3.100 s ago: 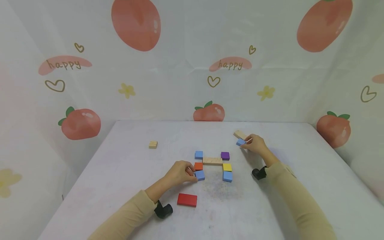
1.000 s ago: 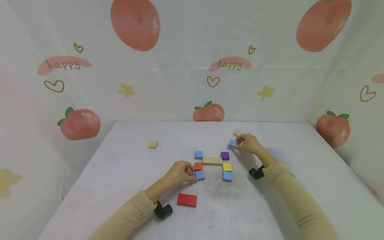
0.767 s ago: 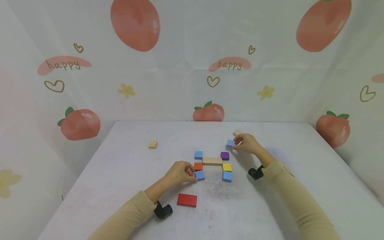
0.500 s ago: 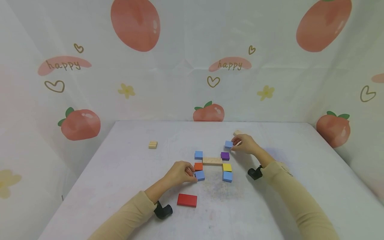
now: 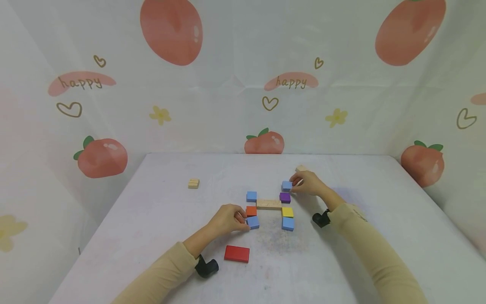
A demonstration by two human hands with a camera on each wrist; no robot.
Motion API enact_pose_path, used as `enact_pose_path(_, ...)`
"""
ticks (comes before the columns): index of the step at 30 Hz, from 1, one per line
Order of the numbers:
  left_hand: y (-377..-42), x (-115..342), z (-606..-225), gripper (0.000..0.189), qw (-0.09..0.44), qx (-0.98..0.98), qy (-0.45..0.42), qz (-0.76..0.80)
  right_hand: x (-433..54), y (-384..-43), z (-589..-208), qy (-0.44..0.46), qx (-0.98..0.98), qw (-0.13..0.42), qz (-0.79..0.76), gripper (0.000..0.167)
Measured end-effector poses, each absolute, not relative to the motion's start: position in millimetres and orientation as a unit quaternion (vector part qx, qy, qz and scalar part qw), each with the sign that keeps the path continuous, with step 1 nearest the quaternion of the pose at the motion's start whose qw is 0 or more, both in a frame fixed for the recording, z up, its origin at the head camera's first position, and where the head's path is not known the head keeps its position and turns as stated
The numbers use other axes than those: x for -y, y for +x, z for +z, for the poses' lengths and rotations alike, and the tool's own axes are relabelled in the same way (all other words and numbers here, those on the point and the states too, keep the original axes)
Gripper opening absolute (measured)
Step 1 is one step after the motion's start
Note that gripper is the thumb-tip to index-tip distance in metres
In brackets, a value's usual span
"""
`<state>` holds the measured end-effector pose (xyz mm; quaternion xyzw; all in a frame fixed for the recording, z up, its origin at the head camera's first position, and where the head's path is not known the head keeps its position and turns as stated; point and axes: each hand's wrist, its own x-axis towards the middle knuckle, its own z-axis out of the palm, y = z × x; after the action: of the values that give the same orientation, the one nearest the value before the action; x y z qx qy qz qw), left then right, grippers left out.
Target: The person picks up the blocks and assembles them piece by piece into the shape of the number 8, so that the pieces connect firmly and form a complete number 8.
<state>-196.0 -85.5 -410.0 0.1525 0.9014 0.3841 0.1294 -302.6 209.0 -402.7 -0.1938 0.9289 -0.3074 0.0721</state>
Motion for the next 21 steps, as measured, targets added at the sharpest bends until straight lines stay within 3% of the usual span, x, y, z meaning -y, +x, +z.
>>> enact_pose_path(21,-195.9,85.8,-408.5,0.027,0.126,-0.903,0.154,0.38,-204.0,-307.5,-403.3,-0.203,-0.929,0.101,-0.293,0.031)
